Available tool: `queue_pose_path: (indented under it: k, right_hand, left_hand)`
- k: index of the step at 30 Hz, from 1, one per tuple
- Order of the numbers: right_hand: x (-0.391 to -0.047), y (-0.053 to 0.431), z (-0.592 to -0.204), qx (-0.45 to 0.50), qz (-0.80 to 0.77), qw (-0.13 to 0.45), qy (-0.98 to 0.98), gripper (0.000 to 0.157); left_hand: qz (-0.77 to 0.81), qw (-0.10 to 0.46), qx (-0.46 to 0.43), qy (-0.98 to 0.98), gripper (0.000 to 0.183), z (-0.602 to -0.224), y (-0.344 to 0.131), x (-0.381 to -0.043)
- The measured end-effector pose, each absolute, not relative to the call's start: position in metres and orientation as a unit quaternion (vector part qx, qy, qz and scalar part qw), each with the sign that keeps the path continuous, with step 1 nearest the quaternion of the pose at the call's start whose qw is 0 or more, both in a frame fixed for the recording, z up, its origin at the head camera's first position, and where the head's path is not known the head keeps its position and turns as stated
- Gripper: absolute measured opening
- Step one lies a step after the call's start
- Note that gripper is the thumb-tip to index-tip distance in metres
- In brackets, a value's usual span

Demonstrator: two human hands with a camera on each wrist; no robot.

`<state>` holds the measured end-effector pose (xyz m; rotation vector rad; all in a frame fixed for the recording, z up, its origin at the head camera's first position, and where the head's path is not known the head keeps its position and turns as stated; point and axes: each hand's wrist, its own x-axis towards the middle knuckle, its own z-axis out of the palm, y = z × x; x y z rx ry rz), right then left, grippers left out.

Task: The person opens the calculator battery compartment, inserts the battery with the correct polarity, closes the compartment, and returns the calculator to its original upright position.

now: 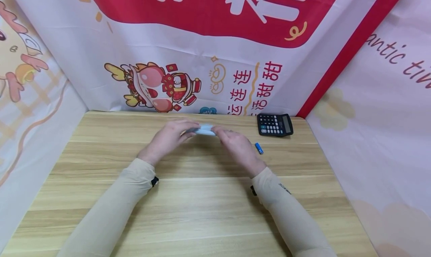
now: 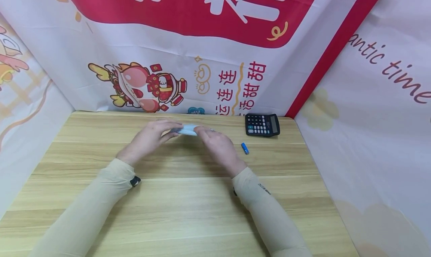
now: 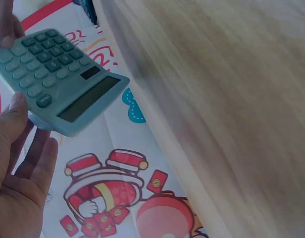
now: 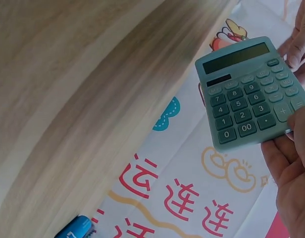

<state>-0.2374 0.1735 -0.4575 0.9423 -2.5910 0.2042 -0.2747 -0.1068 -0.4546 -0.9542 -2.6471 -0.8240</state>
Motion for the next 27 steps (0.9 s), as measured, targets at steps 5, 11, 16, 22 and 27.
queue_pose_path:
  k: [5,11,16,22,27]
  right_hand:
    - [-0.236,0.173,-0.458,0.353,0.03,0.204,-0.913,0.052]
    - [-0.235,0.175,-0.458,0.366,-0.004,0.215,-0.905,0.052]
    - [-0.234,0.176,-0.459,0.383,-0.024,0.21,-0.899,0.052]
    - [-0.233,0.177,-0.456,0.407,-0.048,0.192,-0.892,0.053]
    - [-0.233,0.179,-0.457,0.416,-0.032,0.17,-0.893,0.048]
  left_hand:
    - [-0.258,0.087,-0.354,-0.895,0.036,-0.454,-0.096,-0.274]
    - [-0.215,0.104,-0.4,-0.885,0.038,-0.459,-0.093,-0.277]
    - [-0.165,0.138,-0.444,-0.87,0.035,-0.462,-0.095,-0.278]
    - [-0.134,0.14,-0.466,-0.863,0.035,-0.467,-0.094,-0.279]
    - [-0.129,0.125,-0.463,-0.868,0.034,-0.468,-0.093,-0.279]
